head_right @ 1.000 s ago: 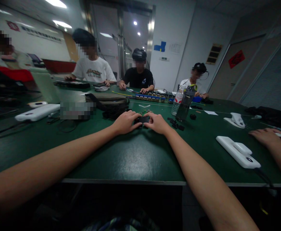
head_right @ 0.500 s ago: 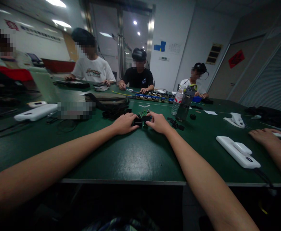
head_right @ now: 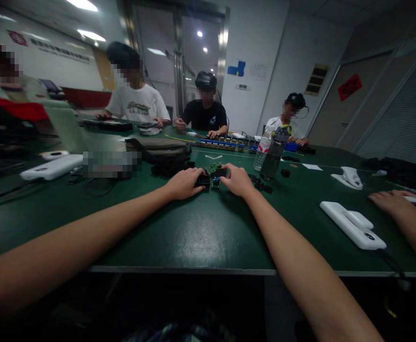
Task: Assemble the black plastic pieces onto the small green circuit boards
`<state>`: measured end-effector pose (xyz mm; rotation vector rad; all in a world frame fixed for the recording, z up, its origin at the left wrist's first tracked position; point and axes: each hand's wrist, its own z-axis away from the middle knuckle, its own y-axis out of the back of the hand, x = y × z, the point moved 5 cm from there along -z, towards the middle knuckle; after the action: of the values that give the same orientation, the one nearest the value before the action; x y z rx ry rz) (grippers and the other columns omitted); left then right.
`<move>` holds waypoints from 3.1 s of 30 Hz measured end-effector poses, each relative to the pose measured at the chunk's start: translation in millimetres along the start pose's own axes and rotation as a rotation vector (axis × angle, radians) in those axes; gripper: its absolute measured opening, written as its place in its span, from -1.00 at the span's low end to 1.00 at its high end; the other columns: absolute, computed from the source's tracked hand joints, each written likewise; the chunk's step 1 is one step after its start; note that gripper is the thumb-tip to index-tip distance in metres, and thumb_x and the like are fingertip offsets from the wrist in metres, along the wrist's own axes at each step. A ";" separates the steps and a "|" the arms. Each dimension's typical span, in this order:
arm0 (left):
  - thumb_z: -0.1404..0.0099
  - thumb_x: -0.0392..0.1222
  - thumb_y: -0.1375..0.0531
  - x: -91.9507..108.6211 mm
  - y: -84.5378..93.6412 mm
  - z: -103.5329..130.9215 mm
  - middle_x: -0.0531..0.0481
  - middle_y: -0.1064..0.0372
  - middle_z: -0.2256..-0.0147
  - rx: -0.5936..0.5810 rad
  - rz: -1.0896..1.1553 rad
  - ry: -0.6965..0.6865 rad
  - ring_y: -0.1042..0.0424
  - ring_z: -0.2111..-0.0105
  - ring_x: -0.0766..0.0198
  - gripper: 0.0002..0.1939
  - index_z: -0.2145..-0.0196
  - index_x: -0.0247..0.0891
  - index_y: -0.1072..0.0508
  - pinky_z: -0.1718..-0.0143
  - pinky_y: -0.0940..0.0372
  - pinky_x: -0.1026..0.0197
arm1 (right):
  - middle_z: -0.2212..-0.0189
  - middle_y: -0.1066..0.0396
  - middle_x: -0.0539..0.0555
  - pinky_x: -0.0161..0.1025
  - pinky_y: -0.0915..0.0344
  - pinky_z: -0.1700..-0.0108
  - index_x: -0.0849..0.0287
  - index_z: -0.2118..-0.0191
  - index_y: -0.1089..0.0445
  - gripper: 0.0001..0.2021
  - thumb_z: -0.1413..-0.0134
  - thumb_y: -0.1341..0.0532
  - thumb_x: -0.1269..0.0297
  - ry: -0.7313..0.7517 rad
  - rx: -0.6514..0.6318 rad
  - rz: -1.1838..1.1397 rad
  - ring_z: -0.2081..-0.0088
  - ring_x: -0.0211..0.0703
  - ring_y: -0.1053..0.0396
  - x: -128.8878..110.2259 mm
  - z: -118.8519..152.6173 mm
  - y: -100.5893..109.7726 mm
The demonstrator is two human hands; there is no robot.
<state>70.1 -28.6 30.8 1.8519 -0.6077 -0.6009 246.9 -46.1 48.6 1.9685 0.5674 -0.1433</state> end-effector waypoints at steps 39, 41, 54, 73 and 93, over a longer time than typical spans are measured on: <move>-0.18 -0.13 -0.14 -0.1 2.8 0.2 -0.16 -0.35 0.09 0.037 0.055 -0.008 -0.40 0.08 0.04 -0.58 0.00 -0.23 -0.23 0.10 -0.31 0.07 | 0.25 -0.50 0.13 -0.22 -0.26 0.14 0.21 0.06 -0.44 -0.72 -0.07 -0.26 0.32 0.021 0.014 0.017 0.27 -0.13 -0.41 0.0 -2.4 1.3; -0.19 -0.14 -0.14 -0.1 3.3 0.3 -0.16 -0.35 0.09 0.038 0.049 -0.007 -0.40 0.09 0.05 -0.59 0.01 -0.23 -0.23 0.10 -0.31 0.07 | 0.20 -0.51 0.15 -0.21 -0.27 0.12 0.22 0.06 -0.44 -0.72 -0.08 -0.26 0.33 0.025 -0.009 0.000 0.26 -0.13 -0.41 -1.0 -2.0 0.5; -0.20 -0.12 -0.13 0.0 4.1 0.7 -0.19 -0.36 0.09 0.032 0.029 0.033 -0.39 0.11 0.02 -0.60 0.01 -0.25 -0.25 0.12 -0.31 0.06 | 0.23 -0.49 0.08 -0.24 -0.27 0.11 0.20 0.05 -0.41 -0.72 -0.08 -0.25 0.37 0.181 -0.163 -0.162 0.22 -0.17 -0.42 -13.2 1.9 -6.8; -0.24 -0.09 -0.11 -3.0 -0.9 0.0 -0.19 -0.39 0.08 -0.011 0.000 0.072 -0.41 0.07 0.02 -0.59 -0.02 -0.26 -0.22 0.11 -0.33 0.07 | 0.18 -0.50 0.09 -0.20 -0.29 0.09 0.20 0.02 -0.41 -0.69 -0.09 -0.22 0.31 0.192 -0.182 -0.301 0.19 -0.14 -0.43 -19.0 3.9 -3.9; -0.30 -0.05 -0.07 -4.5 -5.9 -0.5 -0.22 -0.38 0.03 -0.084 0.001 0.093 -0.41 0.04 0.00 -0.52 -0.12 -0.29 -0.24 0.05 -0.32 0.04 | 0.28 -0.55 0.05 -0.18 -0.29 0.07 0.18 0.02 -0.45 -0.68 -0.07 -0.25 0.32 0.241 -0.215 -0.220 0.23 -0.13 -0.47 -20.9 4.0 -3.9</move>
<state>67.9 -23.4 26.0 1.7897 -0.5144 -0.5284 227.3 -55.1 50.7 1.7213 0.9189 0.0197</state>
